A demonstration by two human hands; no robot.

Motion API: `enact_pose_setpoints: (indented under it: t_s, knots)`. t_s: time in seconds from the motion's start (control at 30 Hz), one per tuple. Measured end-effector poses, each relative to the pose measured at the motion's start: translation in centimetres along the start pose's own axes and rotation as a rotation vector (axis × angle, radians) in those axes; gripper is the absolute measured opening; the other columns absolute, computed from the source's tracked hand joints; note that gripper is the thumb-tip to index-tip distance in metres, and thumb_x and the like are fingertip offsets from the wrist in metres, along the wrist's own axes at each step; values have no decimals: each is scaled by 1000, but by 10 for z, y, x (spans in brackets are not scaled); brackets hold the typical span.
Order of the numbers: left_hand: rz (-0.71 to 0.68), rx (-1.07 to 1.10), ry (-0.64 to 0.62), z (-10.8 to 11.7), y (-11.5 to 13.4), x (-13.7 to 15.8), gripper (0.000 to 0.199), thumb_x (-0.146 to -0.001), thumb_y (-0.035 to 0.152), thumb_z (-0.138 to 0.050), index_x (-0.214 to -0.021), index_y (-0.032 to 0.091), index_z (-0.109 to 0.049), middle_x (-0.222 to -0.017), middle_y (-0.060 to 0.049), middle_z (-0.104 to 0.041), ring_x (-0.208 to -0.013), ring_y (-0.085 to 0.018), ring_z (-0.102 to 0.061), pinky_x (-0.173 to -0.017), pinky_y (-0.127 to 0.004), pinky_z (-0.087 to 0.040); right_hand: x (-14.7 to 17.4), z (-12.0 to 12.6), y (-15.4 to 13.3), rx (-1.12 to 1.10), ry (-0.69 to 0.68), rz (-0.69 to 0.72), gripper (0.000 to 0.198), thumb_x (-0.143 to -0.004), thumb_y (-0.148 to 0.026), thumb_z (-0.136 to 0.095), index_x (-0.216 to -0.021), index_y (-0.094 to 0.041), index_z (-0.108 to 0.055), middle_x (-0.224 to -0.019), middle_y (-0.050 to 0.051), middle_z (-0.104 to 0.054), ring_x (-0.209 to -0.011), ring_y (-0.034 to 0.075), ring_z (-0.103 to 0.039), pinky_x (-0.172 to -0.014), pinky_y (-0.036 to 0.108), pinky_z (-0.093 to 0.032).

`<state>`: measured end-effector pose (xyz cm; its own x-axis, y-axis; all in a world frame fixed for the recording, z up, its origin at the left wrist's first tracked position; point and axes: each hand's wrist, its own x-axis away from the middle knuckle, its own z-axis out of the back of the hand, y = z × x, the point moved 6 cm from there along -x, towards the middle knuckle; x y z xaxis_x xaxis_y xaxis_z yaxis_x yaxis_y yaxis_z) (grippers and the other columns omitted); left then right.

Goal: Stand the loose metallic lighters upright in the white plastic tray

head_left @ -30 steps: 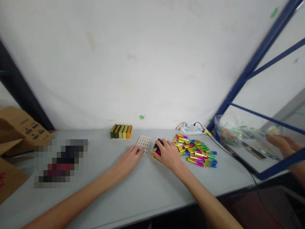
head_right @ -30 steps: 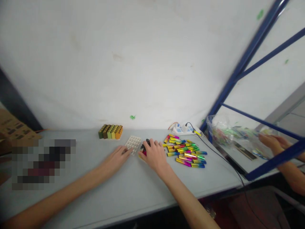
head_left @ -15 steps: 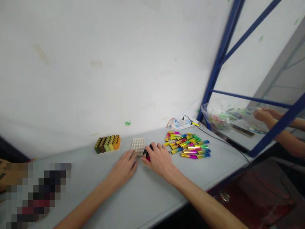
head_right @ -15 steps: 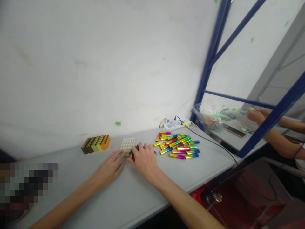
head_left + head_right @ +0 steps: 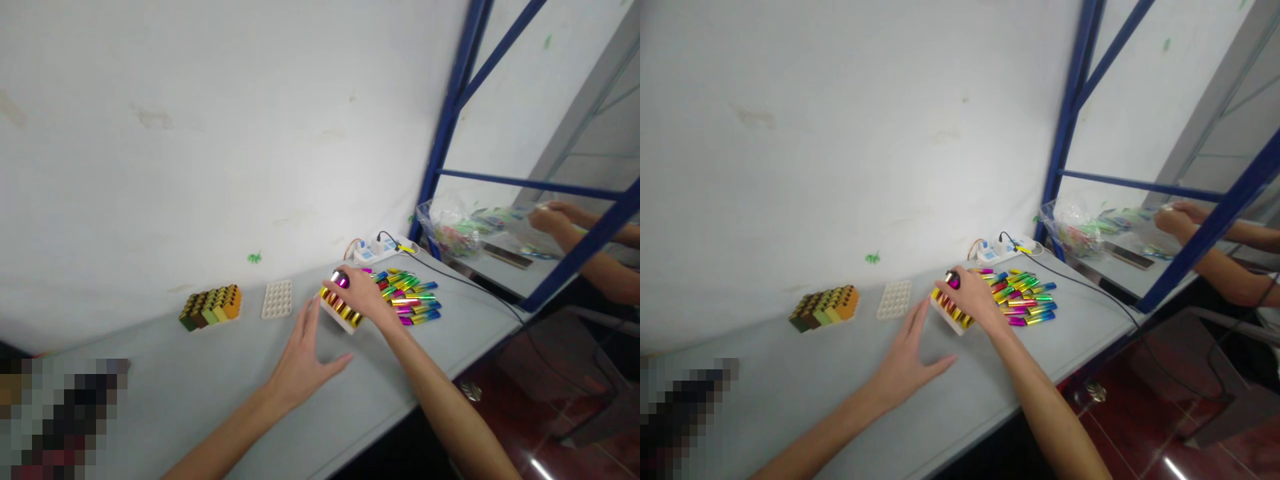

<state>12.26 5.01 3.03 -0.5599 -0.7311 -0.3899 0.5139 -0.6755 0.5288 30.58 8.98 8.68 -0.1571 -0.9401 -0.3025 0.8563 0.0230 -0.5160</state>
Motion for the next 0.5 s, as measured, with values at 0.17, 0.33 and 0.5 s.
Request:
enact_pose_setpoints:
  t_s: [0.17, 0.33, 0.5]
  knots:
    - [-40, 154, 25, -44, 13, -57, 135, -72, 41, -94, -168, 35, 1, -175, -15, 0, -162, -42, -15, -126, -58, -33, -6, 13, 39, -151, 68, -125, 46, -99, -59, -61, -118, -19, -73, -113, 13, -78, -110, 31, -72, -94, 37, -51]
    - [-119, 276, 95, -58, 17, -90, 123, -68, 33, -93, -165, 32, -17, -158, -14, -34, -150, -37, -41, -123, -52, -39, -11, 19, 70, -230, 59, -192, 46, -103, -58, -51, -106, -19, -74, -108, 12, -79, -100, 29, -73, -91, 36, -52]
    - [-147, 287, 148, -61, 17, -100, 115, -64, 34, -93, -159, 28, -29, -148, -12, -46, -141, -36, -50, -121, -51, -42, -14, 17, 88, -202, 53, -240, 49, -104, -59, -47, -102, -18, -73, -106, 14, -79, -96, 28, -73, -89, 37, -52]
